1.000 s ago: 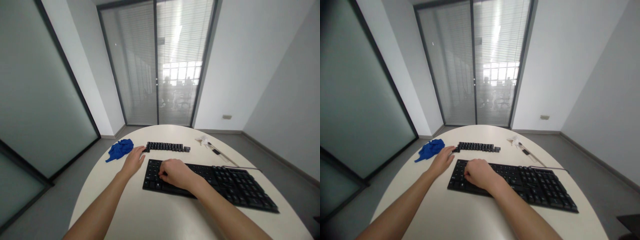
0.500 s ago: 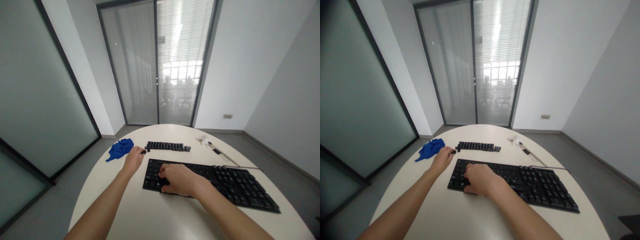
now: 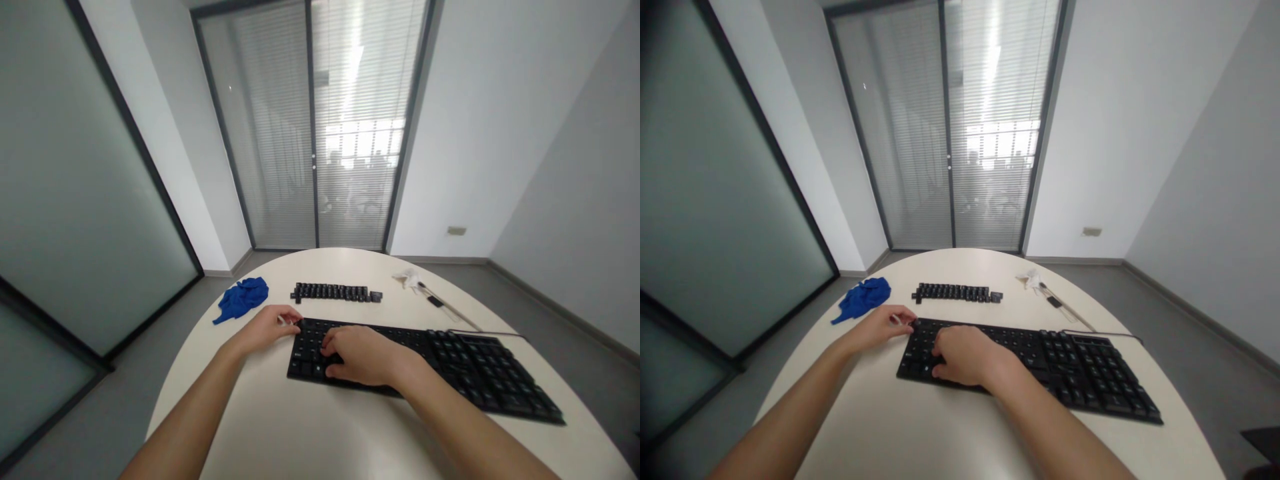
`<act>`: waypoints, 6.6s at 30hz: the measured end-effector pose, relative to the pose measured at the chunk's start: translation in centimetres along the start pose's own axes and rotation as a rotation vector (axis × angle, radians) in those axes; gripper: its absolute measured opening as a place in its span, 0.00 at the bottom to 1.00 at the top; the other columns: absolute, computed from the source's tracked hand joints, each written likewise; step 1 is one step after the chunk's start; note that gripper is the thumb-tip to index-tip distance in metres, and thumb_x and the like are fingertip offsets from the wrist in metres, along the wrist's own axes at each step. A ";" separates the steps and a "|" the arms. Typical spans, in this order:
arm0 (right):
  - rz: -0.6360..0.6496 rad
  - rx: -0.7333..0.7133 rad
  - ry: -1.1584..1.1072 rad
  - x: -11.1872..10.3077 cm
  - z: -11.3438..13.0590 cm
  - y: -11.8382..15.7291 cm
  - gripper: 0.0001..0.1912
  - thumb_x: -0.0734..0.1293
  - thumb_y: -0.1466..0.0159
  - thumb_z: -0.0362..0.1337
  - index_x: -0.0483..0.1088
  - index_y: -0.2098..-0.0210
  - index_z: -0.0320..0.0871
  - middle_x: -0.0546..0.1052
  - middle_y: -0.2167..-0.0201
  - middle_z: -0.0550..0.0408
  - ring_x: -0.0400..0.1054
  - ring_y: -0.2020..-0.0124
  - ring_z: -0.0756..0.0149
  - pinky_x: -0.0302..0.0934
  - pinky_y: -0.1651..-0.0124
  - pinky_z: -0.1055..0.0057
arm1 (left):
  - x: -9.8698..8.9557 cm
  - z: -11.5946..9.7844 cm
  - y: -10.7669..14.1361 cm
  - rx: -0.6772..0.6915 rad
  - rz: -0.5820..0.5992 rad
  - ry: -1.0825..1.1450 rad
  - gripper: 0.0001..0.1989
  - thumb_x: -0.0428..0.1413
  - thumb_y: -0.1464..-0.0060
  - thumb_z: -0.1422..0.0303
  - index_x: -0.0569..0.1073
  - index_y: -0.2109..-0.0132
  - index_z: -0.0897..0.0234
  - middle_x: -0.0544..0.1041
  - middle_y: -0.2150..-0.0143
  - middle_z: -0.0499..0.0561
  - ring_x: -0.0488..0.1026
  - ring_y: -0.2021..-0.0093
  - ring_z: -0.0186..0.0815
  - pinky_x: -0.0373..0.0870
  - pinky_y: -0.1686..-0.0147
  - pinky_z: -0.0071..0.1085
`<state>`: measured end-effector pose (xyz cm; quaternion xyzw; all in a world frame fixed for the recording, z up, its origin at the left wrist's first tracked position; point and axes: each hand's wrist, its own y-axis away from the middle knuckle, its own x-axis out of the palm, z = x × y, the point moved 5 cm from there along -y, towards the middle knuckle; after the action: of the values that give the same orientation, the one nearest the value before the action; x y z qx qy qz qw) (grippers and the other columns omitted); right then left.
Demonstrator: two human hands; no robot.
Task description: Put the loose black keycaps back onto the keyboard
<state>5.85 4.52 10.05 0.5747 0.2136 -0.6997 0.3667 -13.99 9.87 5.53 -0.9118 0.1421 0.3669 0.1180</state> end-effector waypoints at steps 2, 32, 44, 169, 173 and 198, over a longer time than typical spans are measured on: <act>0.010 -0.012 -0.007 -0.1 0.1 0.1 0.18 0.69 0.38 0.40 0.79 0.51 0.44 0.81 0.51 0.47 0.75 0.51 0.54 0.65 0.49 0.67 | 0.3 -0.6 0.3 -0.018 0.109 0.058 0.13 0.64 0.50 0.63 0.82 0.58 0.63 0.83 0.61 0.51 0.76 0.60 0.40 0.69 0.60 0.31; -0.394 -0.015 -0.079 2.9 0.2 -3.1 0.09 0.67 0.35 0.33 0.77 0.56 0.46 0.82 0.61 0.53 0.74 0.58 0.62 0.61 0.53 0.69 | 0.6 -1.6 1.0 0.107 0.250 -0.002 0.06 0.60 0.50 0.70 0.82 0.66 0.65 0.83 0.64 0.51 0.77 0.65 0.35 0.68 0.63 0.26; -0.368 -0.040 -0.110 3.0 0.0 -3.1 0.13 0.64 0.35 0.30 0.79 0.56 0.46 0.82 0.58 0.54 0.75 0.56 0.63 0.63 0.50 0.71 | 0.5 -2.0 1.2 0.039 0.248 -0.041 0.08 0.60 0.50 0.67 0.82 0.66 0.65 0.82 0.67 0.49 0.76 0.66 0.35 0.67 0.66 0.25; -0.280 0.109 0.026 1.3 0.0 -2.0 0.08 0.67 0.36 0.37 0.79 0.63 0.43 0.81 0.64 0.49 0.74 0.61 0.59 0.58 0.56 0.66 | 2.3 -3.5 1.0 0.077 0.171 0.095 0.07 0.60 0.44 0.67 0.80 0.60 0.63 0.81 0.63 0.51 0.77 0.60 0.39 0.69 0.58 0.31; -0.286 0.097 0.057 1.4 0.0 -2.1 0.09 0.66 0.36 0.38 0.79 0.63 0.42 0.81 0.64 0.48 0.74 0.60 0.58 0.58 0.54 0.65 | 2.4 -3.4 1.0 0.065 0.176 0.072 0.07 0.59 0.45 0.68 0.80 0.60 0.63 0.81 0.63 0.50 0.76 0.61 0.39 0.69 0.59 0.30; -0.264 0.093 -0.025 1.4 -0.6 -2.0 0.12 0.63 0.35 0.35 0.80 0.63 0.43 0.82 0.65 0.49 0.76 0.62 0.58 0.63 0.60 0.70 | 2.3 -3.6 1.0 0.107 0.186 0.020 0.08 0.60 0.46 0.66 0.82 0.60 0.62 0.82 0.64 0.50 0.76 0.62 0.39 0.68 0.60 0.30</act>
<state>4.67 5.84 8.36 0.5490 0.2502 -0.7582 0.2472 -10.47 7.36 6.36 -0.8907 0.2468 0.3588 0.1305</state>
